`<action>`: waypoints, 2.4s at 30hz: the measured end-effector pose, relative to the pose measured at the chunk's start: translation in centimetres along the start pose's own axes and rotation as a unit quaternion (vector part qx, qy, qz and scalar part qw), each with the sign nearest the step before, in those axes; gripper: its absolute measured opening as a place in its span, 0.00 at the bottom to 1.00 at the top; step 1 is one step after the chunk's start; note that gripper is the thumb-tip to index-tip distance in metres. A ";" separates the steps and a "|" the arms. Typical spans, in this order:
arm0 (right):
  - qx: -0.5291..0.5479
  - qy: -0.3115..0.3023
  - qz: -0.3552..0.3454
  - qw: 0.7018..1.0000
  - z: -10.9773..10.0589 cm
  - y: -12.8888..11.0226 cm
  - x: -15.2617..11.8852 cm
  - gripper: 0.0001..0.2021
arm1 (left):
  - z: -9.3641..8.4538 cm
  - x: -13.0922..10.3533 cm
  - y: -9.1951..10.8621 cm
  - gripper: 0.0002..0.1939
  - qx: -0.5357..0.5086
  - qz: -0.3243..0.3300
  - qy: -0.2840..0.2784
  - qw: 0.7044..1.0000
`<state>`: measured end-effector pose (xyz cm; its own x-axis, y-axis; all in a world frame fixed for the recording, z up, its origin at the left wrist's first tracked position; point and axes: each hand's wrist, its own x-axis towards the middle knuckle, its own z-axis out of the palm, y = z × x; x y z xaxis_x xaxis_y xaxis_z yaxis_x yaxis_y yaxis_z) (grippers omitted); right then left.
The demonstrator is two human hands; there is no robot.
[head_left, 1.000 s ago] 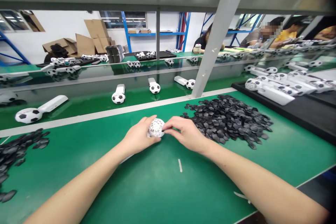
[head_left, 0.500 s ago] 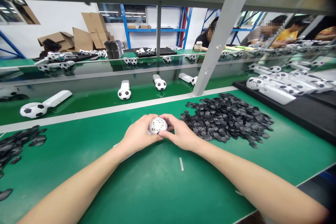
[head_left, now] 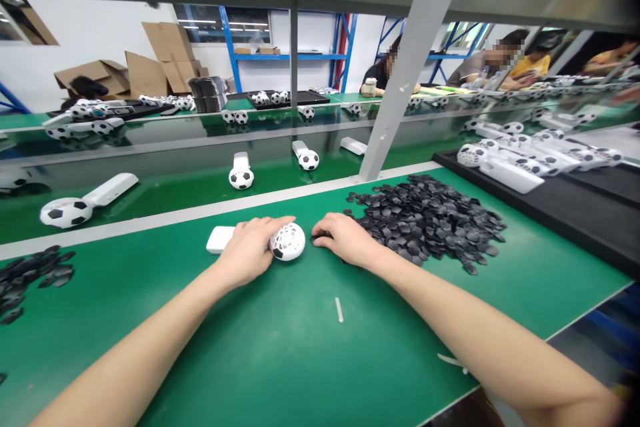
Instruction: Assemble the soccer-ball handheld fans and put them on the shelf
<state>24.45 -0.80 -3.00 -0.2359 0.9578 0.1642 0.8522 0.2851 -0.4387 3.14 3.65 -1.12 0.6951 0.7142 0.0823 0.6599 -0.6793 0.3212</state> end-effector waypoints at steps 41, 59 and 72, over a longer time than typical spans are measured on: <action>0.417 0.022 0.054 0.907 1.8 -3.2 -0.1 0.08 | 0.4 0.3 1.6 0.27 -0.099 -0.036 0.037 0.994; 0.021 -0.039 0.076 0.996 -0.9 -0.4 -0.2 0.03 | -0.9 -0.6 1.5 0.35 -0.173 -0.021 -0.120 0.977; 0.373 -0.067 -0.007 0.926 -1.3 -2.6 -1.4 0.05 | -0.4 0.0 0.1 0.31 -0.239 0.092 -0.129 0.958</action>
<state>23.22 -2.95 -0.96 -0.3436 0.9352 0.0858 0.3015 0.1964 -0.9330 3.06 3.62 -0.67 0.8749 0.4829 -0.0371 0.3565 -0.5902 0.7243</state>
